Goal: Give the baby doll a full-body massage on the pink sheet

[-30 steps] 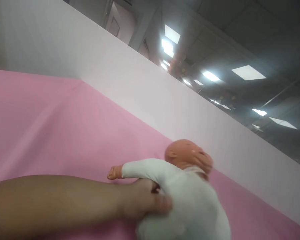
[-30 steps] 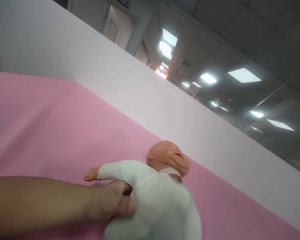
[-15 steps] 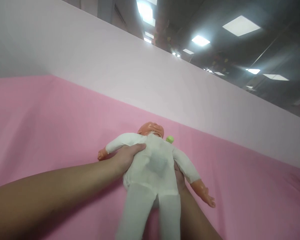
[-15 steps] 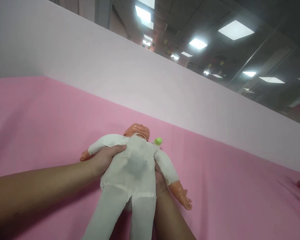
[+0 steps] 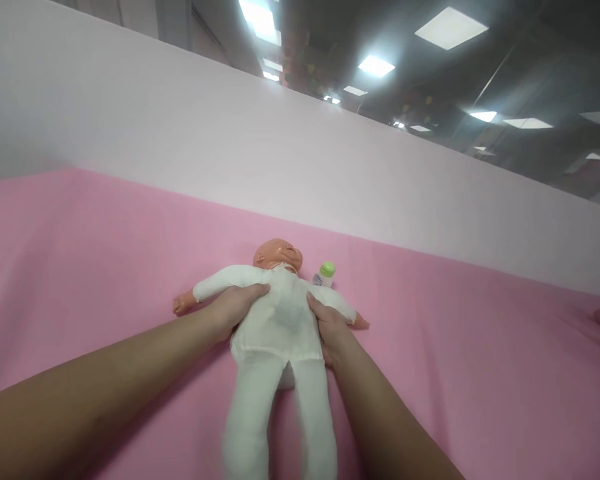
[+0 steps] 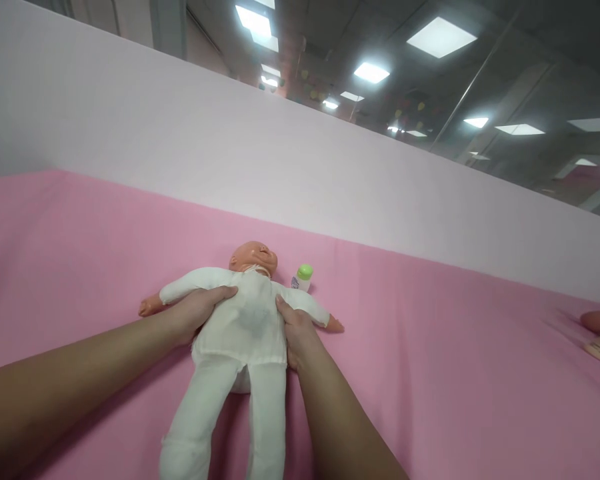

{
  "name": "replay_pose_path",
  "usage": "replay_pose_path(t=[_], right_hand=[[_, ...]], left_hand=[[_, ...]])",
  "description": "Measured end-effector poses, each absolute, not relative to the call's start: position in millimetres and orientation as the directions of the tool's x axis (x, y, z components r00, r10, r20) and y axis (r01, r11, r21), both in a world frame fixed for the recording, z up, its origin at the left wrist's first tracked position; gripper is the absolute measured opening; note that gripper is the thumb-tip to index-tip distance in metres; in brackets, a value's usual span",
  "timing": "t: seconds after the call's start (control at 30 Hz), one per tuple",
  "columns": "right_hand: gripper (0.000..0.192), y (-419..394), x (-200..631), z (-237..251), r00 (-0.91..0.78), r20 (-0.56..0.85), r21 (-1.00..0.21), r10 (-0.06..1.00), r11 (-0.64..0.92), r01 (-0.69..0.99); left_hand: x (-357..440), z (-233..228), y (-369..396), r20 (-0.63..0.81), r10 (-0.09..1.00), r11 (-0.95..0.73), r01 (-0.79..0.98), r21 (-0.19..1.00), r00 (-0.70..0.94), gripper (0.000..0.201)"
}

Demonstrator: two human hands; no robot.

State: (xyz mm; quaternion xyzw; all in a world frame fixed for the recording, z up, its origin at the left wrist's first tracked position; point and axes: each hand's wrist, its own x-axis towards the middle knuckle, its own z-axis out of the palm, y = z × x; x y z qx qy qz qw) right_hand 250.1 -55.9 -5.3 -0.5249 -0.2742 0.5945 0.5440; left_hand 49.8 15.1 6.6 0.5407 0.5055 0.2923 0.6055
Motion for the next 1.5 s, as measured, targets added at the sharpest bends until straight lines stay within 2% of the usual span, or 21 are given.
replay_pose_path(t=[0.07, 0.13, 0.23, 0.33, 0.53, 0.7, 1.07, 1.23, 1.37, 1.43, 1.5], right_hand=[[0.052, -59.7, 256.1, -2.6, 0.24, -0.302, -0.949, 0.923, -0.267, -0.168], [0.053, -64.3, 263.1, 2.0, 0.354, -0.23, -0.947, 0.907, -0.292, 0.133], [0.053, -69.0, 270.1, 10.7, 0.389, -0.136, -0.787, 0.911, -0.337, 0.516], [0.054, -71.0, 269.7, 16.4, 0.359, -0.109, -0.674, 0.927, -0.335, 0.658], [0.051, -71.8, 264.0, 12.6, 0.345, -0.039, -0.635, 0.938, -0.29, 0.716], [0.051, -69.3, 260.8, 10.5, 0.337, -0.006, -0.616, 0.942, -0.269, 0.74], [0.045, -64.6, 249.3, 4.8, 0.33, 0.04, -0.515, 0.943, -0.264, 0.815], [0.04, -67.2, 222.0, 1.5, 0.277, 0.093, -0.452, 0.956, -0.208, 0.868], [0.037, -70.3, 223.4, 10.8, 0.223, 0.094, -0.425, 0.97, -0.163, 0.89], [0.032, -62.8, 232.1, 20.2, 0.233, 0.123, -0.47, 0.965, -0.15, 0.87], [0.025, -44.7, 240.5, 30.8, 0.281, 0.185, -0.618, 0.942, -0.11, 0.778]], left_hand=[[42.6, 14.0, 21.5, -0.351, 0.878, 0.21, 0.396, 0.894, 0.326, 0.065], [33.0, 22.9, 28.1, -0.339, 0.864, 0.06, 0.592, 0.803, 0.372, 0.071], [18.9, 34.9, 34.4, -0.309, 0.818, -0.198, 0.743, 0.64, 0.484, 0.08], [9.0, 42.5, 36.0, -0.358, 0.75, -0.302, 0.769, 0.563, 0.556, 0.082], [0.4, 55.7, 33.1, -0.362, 0.755, -0.344, 0.8, 0.492, 0.547, 0.06], [2.7, 66.3, 24.9, -0.279, 0.761, -0.441, 0.782, 0.44, 0.586, 0.044], [7.0, 60.5, 26.9, -0.256, 0.761, -0.492, 0.788, 0.371, 0.596, 0.045], [7.1, 59.2, 26.1, -0.227, 0.754, -0.52, 0.772, 0.365, 0.616, 0.036], [1.4, 69.5, 25.5, -0.245, 0.774, -0.513, 0.805, 0.298, 0.584, 0.031], [1.2, 72.5, 29.5, -0.16, 0.829, -0.473, 0.824, 0.311, 0.536, 0.031], [8.0, 71.9, 38.7, 0.03, 0.899, -0.4, 0.79, 0.464, 0.437, 0.036]])
